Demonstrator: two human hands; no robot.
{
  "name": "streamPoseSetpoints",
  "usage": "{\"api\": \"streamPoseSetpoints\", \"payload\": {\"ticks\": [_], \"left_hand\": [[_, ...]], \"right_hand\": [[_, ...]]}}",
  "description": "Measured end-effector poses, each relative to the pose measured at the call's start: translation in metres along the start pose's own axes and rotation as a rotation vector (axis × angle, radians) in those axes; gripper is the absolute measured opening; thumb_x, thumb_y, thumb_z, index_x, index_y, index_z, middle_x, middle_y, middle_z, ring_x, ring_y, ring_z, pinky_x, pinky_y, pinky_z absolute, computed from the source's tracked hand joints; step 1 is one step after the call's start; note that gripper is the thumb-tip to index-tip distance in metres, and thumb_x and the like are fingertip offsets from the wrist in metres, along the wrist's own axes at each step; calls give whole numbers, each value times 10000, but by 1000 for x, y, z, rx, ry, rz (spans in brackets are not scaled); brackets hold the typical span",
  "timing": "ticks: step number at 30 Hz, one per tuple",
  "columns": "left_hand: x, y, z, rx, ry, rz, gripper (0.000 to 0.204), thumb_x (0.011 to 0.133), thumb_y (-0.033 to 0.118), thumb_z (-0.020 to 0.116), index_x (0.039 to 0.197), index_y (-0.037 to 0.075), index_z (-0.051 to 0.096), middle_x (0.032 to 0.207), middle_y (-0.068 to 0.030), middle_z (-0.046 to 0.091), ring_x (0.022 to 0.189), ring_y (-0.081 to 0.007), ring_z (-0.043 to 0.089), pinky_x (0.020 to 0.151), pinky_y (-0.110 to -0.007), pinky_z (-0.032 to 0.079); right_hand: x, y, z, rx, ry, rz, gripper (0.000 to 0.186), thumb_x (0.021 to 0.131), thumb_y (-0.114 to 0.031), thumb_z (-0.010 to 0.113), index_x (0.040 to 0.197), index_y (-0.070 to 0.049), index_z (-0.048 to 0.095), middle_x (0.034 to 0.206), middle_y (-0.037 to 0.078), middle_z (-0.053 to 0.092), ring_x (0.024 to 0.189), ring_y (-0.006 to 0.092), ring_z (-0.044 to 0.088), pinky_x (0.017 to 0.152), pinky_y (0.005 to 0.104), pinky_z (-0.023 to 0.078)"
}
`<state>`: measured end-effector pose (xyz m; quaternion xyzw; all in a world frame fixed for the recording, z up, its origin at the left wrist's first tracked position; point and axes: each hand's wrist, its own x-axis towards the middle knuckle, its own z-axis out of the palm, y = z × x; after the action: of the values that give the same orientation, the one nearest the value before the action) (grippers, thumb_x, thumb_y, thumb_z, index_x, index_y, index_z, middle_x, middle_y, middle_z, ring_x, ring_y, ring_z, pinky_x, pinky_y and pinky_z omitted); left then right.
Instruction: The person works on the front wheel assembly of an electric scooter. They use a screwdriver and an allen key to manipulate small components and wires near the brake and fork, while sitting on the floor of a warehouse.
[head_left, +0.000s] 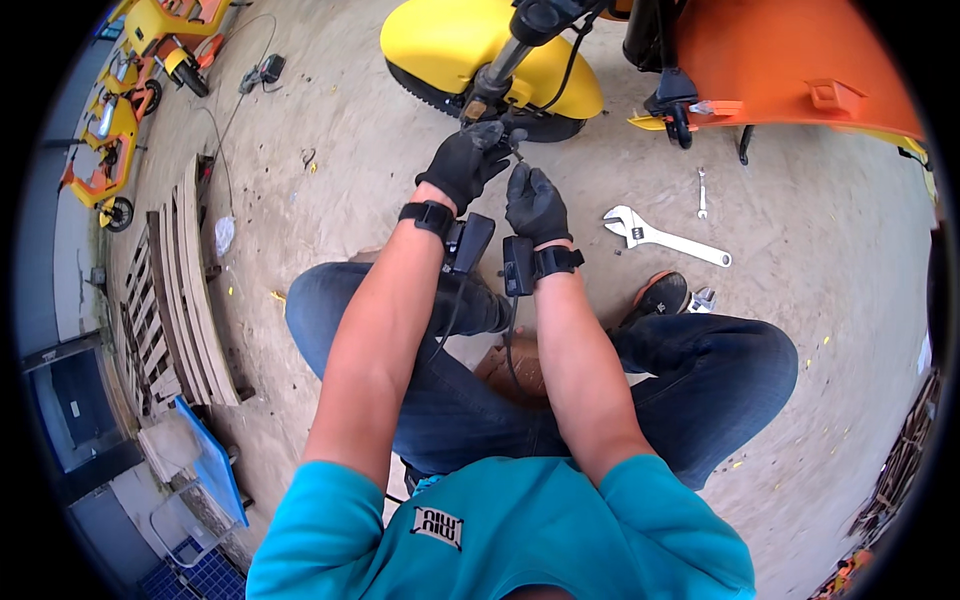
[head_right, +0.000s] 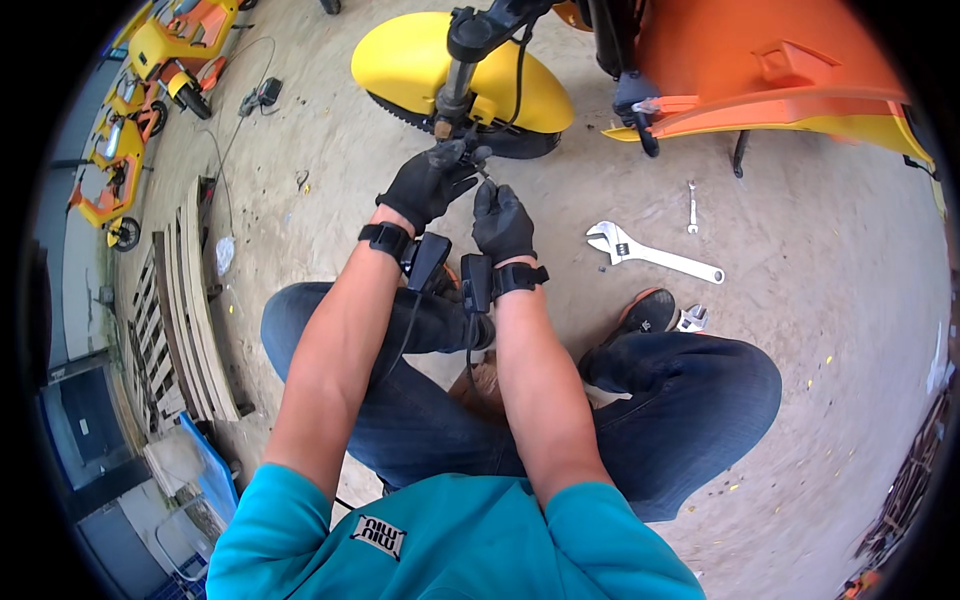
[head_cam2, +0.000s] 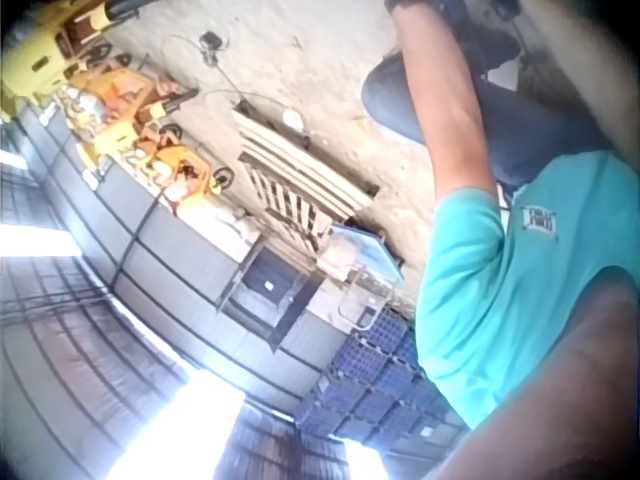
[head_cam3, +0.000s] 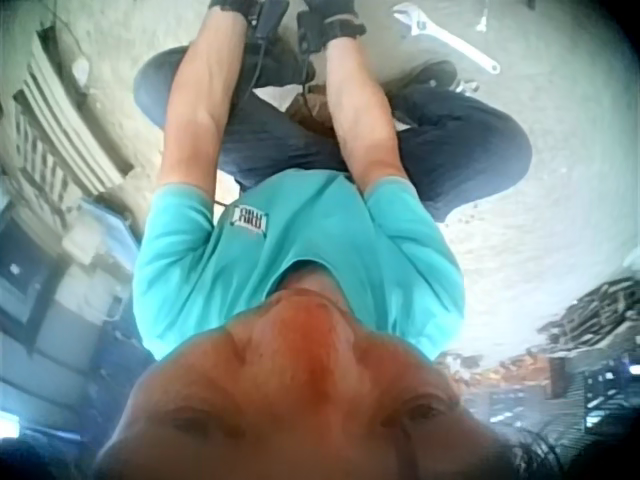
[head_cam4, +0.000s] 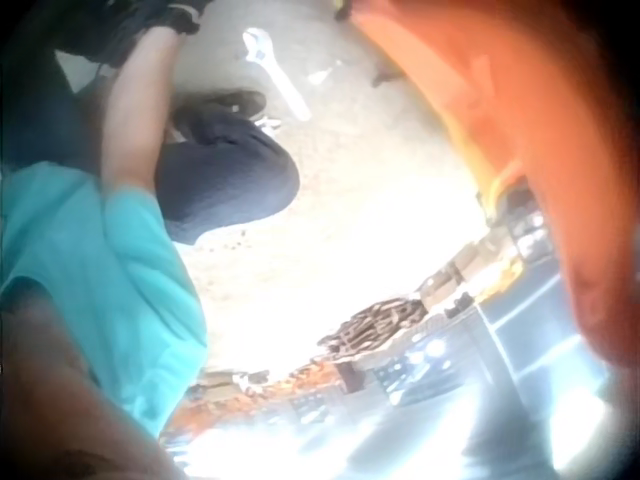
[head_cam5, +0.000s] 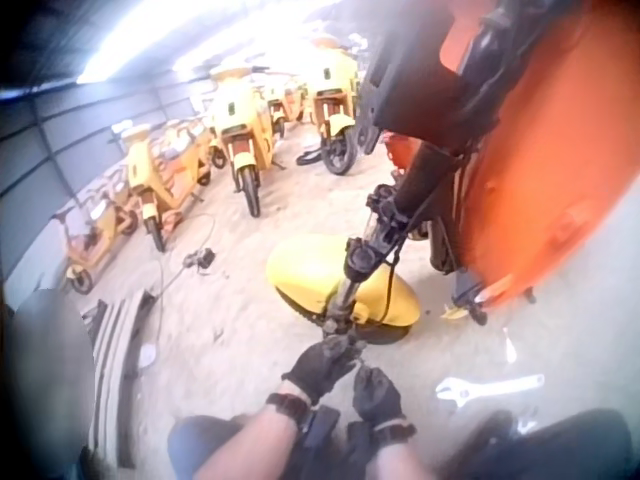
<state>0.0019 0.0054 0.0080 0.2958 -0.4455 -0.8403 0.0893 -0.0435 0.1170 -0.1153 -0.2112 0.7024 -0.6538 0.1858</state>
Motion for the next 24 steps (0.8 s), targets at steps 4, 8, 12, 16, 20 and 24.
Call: {"api": "streamPoseSetpoints", "payload": {"ticks": [4,8,12,16,20,24], "left_hand": [[2,-4,-5,-60,-1,-13,310,929,197,495,1200,46,498,1114,-69,611,1012,-156,565,876,-296,460],[3,-3,-3,-21,-65,101,298,914,196,517,1169,43,515,1082,-96,614,932,-182,601,850,-295,500],[4,-1,1,-32,121,7,275,921,199,500,1148,47,529,1013,-79,623,915,-164,602,789,-300,527],[13,-12,-6,5,113,-1,262,919,191,495,1144,66,540,1030,-74,614,923,-159,598,782,-279,512],[19,-26,-32,645,4,473,266,876,128,517,1135,84,557,1050,-77,617,957,-198,594,818,-292,483],[11,-26,-48,1517,32,730,347,833,108,561,1180,104,538,1120,-79,602,1062,-219,556,894,-293,440]], "right_hand": [[4,-4,-2,-70,-22,-97,290,901,-268,530,782,-4,555,732,154,644,698,292,632,608,351,468],[3,-23,-4,281,-46,80,212,911,-187,512,883,21,544,846,144,642,772,231,625,689,311,501],[15,-68,-16,1182,224,481,152,930,-92,463,1054,-13,504,986,130,597,895,177,593,794,274,526],[24,-124,-11,346,203,42,98,908,-106,509,958,-36,556,923,84,603,860,195,598,776,326,503],[33,-157,21,-569,-48,-698,141,805,-98,487,831,-62,621,806,137,630,813,310,611,743,400,472],[49,-162,25,-654,-219,-610,121,782,-99,502,792,-66,619,786,135,630,763,307,618,690,408,486]]}}
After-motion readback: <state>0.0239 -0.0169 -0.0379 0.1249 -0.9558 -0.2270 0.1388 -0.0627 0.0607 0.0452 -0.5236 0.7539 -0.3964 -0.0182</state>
